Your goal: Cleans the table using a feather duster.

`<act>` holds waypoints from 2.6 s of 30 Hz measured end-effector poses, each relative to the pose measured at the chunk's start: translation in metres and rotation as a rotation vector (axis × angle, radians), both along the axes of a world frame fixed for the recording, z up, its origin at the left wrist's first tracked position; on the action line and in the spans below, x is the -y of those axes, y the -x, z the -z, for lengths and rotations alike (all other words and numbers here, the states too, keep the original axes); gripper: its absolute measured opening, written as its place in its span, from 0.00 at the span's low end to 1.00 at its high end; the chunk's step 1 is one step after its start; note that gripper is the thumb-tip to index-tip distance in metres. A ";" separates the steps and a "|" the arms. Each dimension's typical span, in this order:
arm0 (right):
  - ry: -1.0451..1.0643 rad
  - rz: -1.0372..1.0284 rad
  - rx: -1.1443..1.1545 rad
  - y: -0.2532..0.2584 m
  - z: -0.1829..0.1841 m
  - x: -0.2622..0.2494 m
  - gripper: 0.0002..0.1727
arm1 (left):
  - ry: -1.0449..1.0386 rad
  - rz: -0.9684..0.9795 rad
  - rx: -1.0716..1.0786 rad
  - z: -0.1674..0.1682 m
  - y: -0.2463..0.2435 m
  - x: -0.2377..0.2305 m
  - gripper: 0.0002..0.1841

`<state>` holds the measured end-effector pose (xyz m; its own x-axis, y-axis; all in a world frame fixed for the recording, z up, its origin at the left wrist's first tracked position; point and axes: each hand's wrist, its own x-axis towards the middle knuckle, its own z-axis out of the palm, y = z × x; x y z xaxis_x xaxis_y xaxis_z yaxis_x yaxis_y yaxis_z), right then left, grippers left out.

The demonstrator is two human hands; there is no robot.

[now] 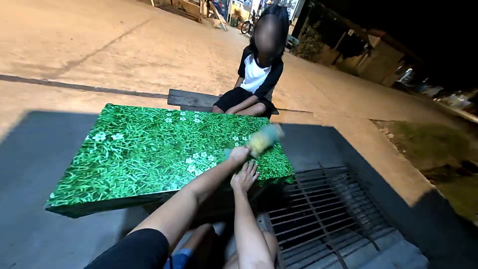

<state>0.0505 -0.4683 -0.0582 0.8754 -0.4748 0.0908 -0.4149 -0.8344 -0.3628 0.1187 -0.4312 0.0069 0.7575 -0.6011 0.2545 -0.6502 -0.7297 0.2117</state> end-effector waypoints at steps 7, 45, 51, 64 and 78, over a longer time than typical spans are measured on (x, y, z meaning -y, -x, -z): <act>-0.046 -0.001 0.095 -0.002 0.007 0.001 0.37 | -0.083 0.216 -0.178 0.023 -0.060 -0.024 0.15; -0.049 -0.059 0.126 0.003 0.010 0.003 0.38 | 0.017 -0.697 -0.284 0.020 0.100 -0.297 0.15; -0.031 -0.051 0.125 0.004 0.008 0.002 0.37 | 0.091 -1.105 -0.234 0.013 0.101 -0.387 0.15; -0.039 -0.064 0.126 0.005 0.004 0.001 0.36 | 0.024 -0.465 -0.483 0.009 0.163 -0.190 0.18; 0.028 -0.054 0.163 0.007 0.007 0.000 0.36 | 0.323 -1.217 -0.379 -0.001 0.176 -0.368 0.17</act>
<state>0.0439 -0.4683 -0.0656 0.8720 -0.4231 0.2461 -0.3071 -0.8645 -0.3979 -0.0574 -0.0632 0.0083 0.8238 0.5597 -0.0898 0.5210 -0.6853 0.5089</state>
